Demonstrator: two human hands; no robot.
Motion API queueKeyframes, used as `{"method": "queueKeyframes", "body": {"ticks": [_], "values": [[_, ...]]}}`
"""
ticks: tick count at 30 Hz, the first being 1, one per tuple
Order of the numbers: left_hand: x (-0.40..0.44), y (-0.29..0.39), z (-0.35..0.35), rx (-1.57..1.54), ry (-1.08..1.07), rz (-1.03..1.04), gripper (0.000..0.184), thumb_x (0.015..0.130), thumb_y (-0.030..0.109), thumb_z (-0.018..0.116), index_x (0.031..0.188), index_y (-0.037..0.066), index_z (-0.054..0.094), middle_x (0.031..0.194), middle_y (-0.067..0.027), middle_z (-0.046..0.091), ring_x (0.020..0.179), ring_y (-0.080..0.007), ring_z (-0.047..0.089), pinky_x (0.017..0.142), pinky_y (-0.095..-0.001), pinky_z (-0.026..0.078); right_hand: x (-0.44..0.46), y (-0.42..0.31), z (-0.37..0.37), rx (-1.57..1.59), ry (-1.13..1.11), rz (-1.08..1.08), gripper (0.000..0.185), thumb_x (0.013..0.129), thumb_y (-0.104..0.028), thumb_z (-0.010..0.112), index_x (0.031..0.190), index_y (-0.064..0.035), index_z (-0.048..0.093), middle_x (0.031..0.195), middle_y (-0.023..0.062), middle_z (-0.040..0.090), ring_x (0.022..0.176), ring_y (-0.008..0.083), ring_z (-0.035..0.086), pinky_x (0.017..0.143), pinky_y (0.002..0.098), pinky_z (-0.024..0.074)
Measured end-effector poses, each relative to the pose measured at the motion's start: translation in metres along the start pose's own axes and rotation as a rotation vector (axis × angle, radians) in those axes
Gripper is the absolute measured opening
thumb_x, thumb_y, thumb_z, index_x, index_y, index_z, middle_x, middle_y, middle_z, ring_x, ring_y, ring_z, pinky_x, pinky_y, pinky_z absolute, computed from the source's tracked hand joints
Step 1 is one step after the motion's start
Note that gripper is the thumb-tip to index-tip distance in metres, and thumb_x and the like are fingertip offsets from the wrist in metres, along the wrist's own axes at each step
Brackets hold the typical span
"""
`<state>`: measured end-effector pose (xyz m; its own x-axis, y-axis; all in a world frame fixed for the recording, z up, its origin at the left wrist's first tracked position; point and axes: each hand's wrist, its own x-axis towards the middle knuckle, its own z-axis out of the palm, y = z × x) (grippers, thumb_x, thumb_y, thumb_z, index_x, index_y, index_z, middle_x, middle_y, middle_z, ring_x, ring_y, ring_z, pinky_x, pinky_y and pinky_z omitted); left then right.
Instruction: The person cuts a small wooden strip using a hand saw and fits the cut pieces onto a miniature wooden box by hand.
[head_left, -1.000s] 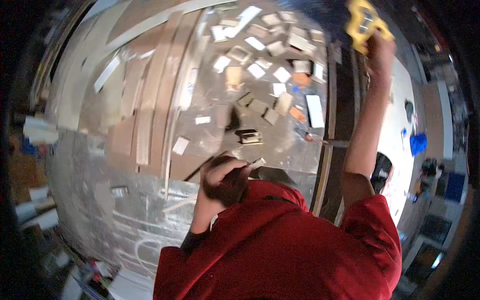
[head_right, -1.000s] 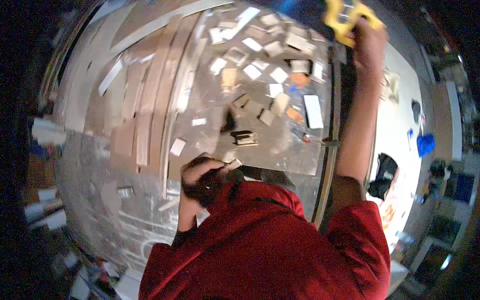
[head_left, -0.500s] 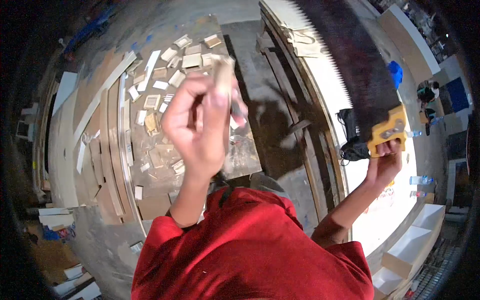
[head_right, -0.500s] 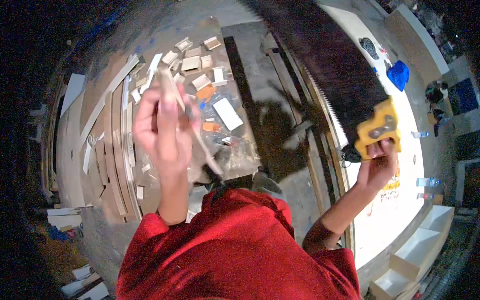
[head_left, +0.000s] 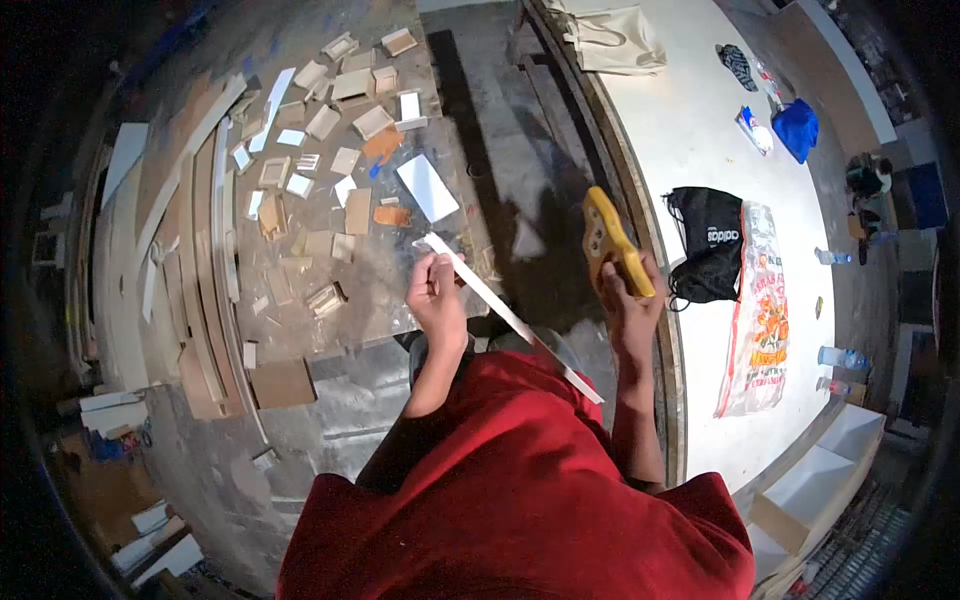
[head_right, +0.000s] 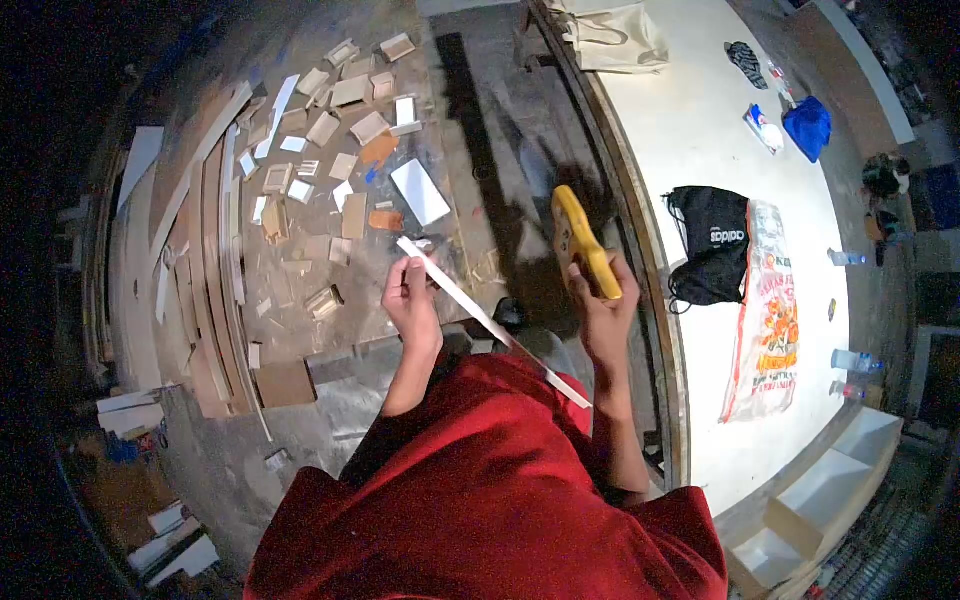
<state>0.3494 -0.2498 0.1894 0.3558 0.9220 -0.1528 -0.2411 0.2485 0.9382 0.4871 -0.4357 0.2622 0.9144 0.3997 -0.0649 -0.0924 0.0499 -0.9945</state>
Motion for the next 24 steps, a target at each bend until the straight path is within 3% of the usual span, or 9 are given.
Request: {"method": "queueKeyframes", "body": {"ticks": [8,10,14,16,18,20,22,23,24], "values": [[0.015,0.078,0.077,0.056,-0.288,0.187,0.018,0.102,0.014,0.057,0.113,0.000,0.059,0.089,-0.0032,0.063,0.075,-0.0091,0.061,0.064,-0.0256,0.052,0.021,0.013,-0.014,0.045,0.014,0.056,0.016,0.095,-0.007,0.070,0.100,-0.0055,0.055,0.091,-0.0027,0.057,0.079,0.0043,0.054,0.068,0.0188,0.0458],[0.023,0.070,0.081,0.515,-0.630,0.454,0.012,0.096,0.010,0.063,0.102,0.000,0.067,0.082,-0.0056,0.065,0.068,-0.0149,0.064,0.062,-0.0309,0.052,0.032,0.014,-0.028,0.062,0.029,0.046,0.016,0.095,-0.008,0.070,0.100,-0.0058,0.055,0.092,-0.0026,0.058,0.080,0.0043,0.055,0.068,0.0186,0.0467],[0.029,-0.011,0.047,0.731,-0.700,0.301,0.007,0.089,0.008,0.069,0.091,0.002,0.072,0.079,-0.0102,0.069,0.068,-0.0221,0.068,0.065,-0.0353,0.053,0.033,0.031,-0.037,-0.011,0.121,0.006,0.017,0.094,-0.003,0.068,0.105,-0.0047,0.055,0.094,-0.0027,0.057,0.083,0.0049,0.055,0.071,0.0180,0.0437],[0.038,-0.078,0.003,0.933,-0.726,0.069,0.008,0.085,0.007,0.071,0.090,0.004,0.075,0.083,-0.0143,0.073,0.072,-0.0282,0.071,0.067,-0.0363,0.054,0.028,0.056,-0.046,-0.018,0.115,0.070,0.017,0.093,0.001,0.065,0.105,-0.0044,0.055,0.096,-0.0025,0.057,0.085,0.0051,0.055,0.073,0.0185,0.0433],[0.042,-0.134,-0.040,0.951,-0.684,0.058,0.008,0.086,0.007,0.071,0.091,0.002,0.075,0.083,-0.0148,0.073,0.073,-0.0254,0.071,0.066,-0.0350,0.054,0.019,0.073,-0.049,-0.050,0.095,0.205,0.023,0.088,0.010,0.057,0.107,-0.0034,0.054,0.099,-0.0018,0.056,0.091,0.0068,0.055,0.079,0.0210,0.0434],[0.045,-0.157,-0.064,0.967,-0.644,0.050,0.008,0.086,0.006,0.072,0.092,0.001,0.075,0.083,-0.0152,0.074,0.074,-0.0225,0.071,0.066,-0.0336,0.053,0.012,0.103,-0.054,-0.135,0.030,0.205,0.022,0.085,0.008,0.058,0.104,-0.0034,0.056,0.096,-0.0010,0.057,0.089,0.0081,0.055,0.077,0.0228,0.0439],[0.049,-0.163,-0.073,0.963,-0.599,0.067,0.010,0.083,0.012,0.072,0.091,0.007,0.076,0.084,-0.0142,0.073,0.074,-0.0291,0.072,0.068,-0.0379,0.055,0.005,0.124,-0.047,-0.242,0.022,0.221,0.016,0.085,0.004,0.060,0.100,-0.0033,0.057,0.094,-0.0001,0.059,0.087,0.0088,0.055,0.076,0.0248,0.0447],[0.051,-0.164,-0.074,0.961,-0.599,0.060,0.010,0.083,0.012,0.072,0.091,0.007,0.076,0.084,-0.0142,0.073,0.074,-0.0291,0.072,0.068,-0.0379,0.055,0.003,0.150,-0.049,-0.276,-0.002,0.238,0.027,0.087,0.000,0.061,0.114,-0.0011,0.059,0.097,0.0009,0.063,0.086,0.0092,0.060,0.071,0.0230,0.0484],[0.054,-0.159,-0.071,1.009,-0.617,0.066,0.010,0.082,0.012,0.072,0.090,0.007,0.076,0.084,-0.0145,0.073,0.074,-0.0297,0.072,0.068,-0.0385,0.055,0.004,0.180,-0.049,-0.250,0.001,0.311,0.026,0.088,-0.001,0.060,0.114,-0.0008,0.059,0.097,0.0012,0.064,0.088,0.0097,0.060,0.074,0.0239,0.0490]]}}
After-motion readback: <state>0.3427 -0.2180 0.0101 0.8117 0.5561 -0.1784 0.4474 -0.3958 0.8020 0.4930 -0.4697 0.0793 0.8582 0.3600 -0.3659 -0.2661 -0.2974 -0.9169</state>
